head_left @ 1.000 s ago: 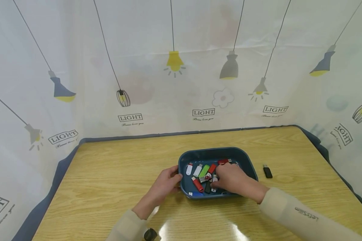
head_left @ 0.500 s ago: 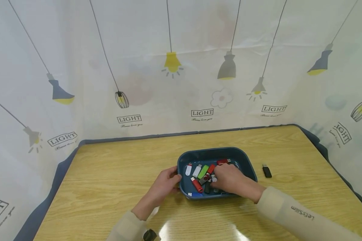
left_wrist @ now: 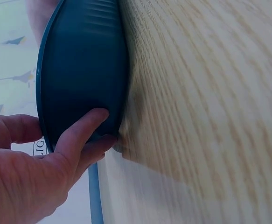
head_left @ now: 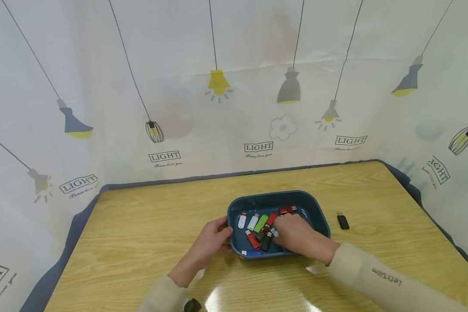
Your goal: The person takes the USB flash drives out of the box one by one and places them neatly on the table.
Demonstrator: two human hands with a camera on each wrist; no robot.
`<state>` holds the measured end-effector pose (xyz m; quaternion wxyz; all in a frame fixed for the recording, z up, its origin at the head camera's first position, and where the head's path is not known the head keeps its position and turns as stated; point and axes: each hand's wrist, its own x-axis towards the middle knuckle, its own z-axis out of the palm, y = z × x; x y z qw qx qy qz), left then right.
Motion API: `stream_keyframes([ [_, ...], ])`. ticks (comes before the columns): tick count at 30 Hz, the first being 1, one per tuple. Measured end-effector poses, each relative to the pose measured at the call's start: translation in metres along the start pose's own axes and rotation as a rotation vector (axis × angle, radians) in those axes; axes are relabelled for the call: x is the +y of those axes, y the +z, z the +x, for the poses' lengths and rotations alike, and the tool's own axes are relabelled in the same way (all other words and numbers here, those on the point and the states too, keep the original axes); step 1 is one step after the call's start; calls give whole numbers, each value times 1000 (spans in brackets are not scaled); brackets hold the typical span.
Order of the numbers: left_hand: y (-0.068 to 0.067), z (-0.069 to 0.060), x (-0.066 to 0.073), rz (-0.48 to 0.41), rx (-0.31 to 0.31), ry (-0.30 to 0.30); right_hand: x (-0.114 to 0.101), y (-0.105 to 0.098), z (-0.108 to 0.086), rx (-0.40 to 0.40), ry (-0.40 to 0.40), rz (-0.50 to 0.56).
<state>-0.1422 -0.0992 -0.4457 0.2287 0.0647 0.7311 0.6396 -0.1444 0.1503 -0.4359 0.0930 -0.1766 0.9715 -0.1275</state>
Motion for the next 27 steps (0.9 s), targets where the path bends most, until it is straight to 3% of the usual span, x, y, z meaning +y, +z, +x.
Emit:
stream_keyframes([
  [12, -1, 1, 0, 1, -4, -8, 5, -7, -1, 32, -74, 78],
  [21, -2, 2, -1, 3, -14, 0, 5, -20, -7, 30, -7, 126],
  [27, -2, 3, -2, 2, -14, -5, 9, -29, -13, 82, -21, 142],
])
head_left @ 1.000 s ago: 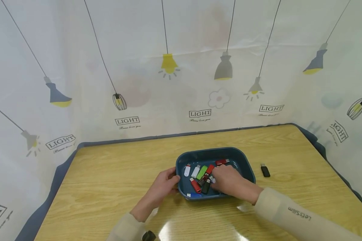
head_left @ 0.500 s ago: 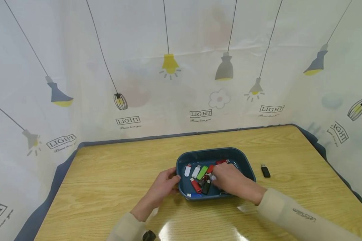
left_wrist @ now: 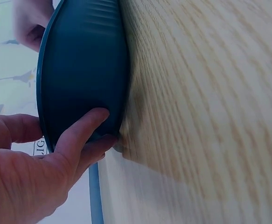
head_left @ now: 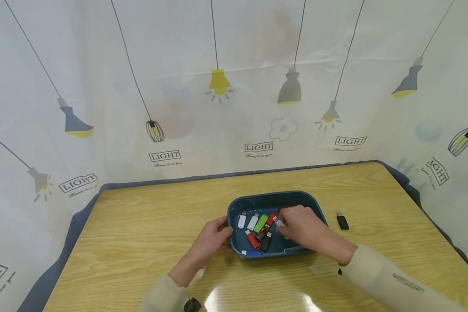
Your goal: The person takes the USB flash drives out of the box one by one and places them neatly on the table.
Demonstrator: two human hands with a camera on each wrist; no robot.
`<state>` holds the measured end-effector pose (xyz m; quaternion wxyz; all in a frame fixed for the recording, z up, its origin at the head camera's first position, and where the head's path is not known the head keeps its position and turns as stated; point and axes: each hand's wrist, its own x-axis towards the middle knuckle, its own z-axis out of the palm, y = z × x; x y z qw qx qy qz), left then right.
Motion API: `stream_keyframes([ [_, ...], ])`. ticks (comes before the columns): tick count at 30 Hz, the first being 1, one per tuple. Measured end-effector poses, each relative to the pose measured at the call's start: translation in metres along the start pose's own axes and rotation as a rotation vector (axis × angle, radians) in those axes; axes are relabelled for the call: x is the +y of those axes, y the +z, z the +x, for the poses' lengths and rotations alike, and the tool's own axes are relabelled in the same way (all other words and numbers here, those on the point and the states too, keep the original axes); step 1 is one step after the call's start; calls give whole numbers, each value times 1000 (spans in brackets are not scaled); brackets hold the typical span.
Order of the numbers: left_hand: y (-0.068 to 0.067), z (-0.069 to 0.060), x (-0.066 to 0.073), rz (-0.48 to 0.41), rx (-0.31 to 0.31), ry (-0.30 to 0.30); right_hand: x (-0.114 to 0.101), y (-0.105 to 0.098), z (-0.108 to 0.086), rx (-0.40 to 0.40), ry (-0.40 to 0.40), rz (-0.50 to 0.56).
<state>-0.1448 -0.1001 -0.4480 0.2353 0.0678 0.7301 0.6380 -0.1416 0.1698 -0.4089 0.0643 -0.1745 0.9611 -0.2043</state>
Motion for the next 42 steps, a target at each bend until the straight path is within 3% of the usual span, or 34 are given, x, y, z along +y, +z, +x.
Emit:
stream_keyframes([
  [6, 1, -1, 1, 3, 5, 5, 7, -9, -7, 91, -28, 6],
  [11, 1, -1, 1, 7, 9, 7, 17, -18, -13, 123, -3, 16],
  [25, -1, 1, -2, 6, 6, 2, 50, -47, -33, 174, 107, 60],
  [42, -2, 1, -3, -11, 1, 2, 108, -51, -46, 191, 244, 38],
])
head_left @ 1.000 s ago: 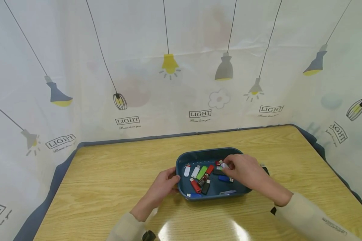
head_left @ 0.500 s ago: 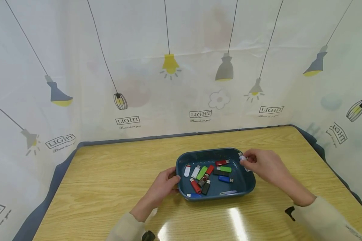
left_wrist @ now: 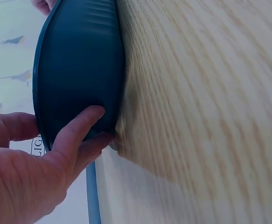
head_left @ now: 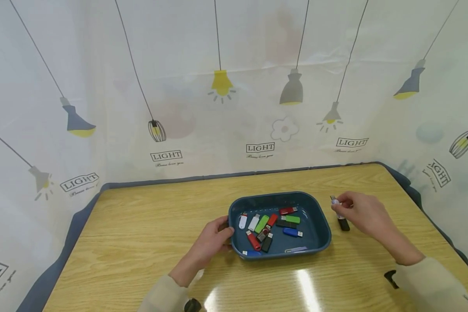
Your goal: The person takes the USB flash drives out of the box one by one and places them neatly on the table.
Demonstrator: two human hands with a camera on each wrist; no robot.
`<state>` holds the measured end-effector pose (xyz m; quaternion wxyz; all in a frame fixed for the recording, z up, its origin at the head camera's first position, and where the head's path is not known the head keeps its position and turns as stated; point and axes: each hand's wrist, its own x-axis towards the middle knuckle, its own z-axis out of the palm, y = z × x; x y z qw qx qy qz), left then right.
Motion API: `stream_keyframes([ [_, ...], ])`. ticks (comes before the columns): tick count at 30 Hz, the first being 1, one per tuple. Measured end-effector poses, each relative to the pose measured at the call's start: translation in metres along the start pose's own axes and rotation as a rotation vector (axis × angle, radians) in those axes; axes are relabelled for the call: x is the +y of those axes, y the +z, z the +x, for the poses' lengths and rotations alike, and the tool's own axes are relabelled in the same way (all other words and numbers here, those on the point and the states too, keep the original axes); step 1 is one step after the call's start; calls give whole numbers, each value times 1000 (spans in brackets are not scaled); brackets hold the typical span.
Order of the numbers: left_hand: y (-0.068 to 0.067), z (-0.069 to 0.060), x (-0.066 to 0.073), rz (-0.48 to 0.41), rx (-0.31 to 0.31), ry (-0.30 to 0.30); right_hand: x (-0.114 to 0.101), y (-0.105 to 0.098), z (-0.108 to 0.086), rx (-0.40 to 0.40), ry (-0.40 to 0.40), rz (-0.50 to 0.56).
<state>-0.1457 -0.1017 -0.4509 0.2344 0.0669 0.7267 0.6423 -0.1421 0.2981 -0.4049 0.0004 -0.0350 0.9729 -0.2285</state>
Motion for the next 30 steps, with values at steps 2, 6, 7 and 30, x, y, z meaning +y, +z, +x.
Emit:
stream_keyframes([
  [2, 0, 1, -1, -2, -2, -1, 7, 1, -1, 7, 5, -1],
  [6, 0, 2, -1, 2, -3, 0, 20, 2, -3, 9, 28, -3],
  [7, 1, 2, -1, 2, -3, 2, 23, 2, -3, 9, 34, -5],
  [30, 1, 0, -3, -16, 16, 7, 65, 9, 0, -93, 125, -39],
])
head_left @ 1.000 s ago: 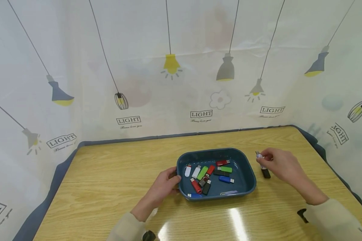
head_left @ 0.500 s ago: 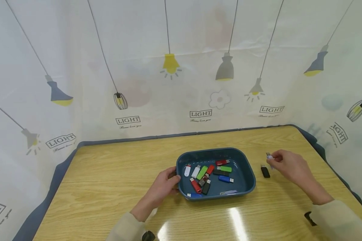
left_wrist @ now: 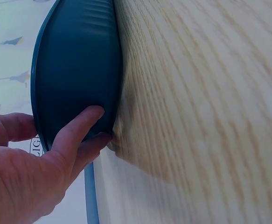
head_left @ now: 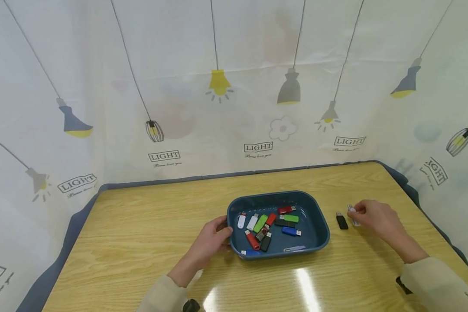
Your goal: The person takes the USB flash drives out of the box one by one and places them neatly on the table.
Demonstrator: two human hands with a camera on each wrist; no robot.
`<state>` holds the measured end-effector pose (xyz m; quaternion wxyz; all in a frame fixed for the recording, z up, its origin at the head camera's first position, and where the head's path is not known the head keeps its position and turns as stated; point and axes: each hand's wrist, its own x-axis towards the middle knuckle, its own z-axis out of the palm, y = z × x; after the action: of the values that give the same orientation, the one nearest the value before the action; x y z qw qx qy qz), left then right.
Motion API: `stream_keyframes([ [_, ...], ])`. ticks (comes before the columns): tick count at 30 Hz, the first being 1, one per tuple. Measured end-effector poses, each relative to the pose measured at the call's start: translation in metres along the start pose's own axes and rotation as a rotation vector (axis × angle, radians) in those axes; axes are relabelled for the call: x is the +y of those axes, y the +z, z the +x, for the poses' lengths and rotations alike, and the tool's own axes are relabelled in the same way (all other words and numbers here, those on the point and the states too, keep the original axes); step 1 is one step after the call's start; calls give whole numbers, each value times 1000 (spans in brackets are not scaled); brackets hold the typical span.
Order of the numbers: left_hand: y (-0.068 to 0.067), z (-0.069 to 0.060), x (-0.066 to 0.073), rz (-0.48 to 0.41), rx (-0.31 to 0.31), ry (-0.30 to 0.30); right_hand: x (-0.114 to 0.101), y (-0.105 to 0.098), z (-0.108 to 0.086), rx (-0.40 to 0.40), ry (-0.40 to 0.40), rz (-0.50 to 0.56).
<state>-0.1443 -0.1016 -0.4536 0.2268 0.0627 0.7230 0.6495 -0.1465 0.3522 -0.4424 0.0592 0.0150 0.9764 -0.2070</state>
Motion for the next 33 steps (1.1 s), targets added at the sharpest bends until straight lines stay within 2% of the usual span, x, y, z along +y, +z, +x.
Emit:
stream_keyframes([
  [13, 0, -1, 1, 0, 1, -1, 3, 8, 2, -77, 30, 11],
  [33, -1, 1, -2, -12, -17, -2, 4, 11, 3, -73, 31, 0],
])
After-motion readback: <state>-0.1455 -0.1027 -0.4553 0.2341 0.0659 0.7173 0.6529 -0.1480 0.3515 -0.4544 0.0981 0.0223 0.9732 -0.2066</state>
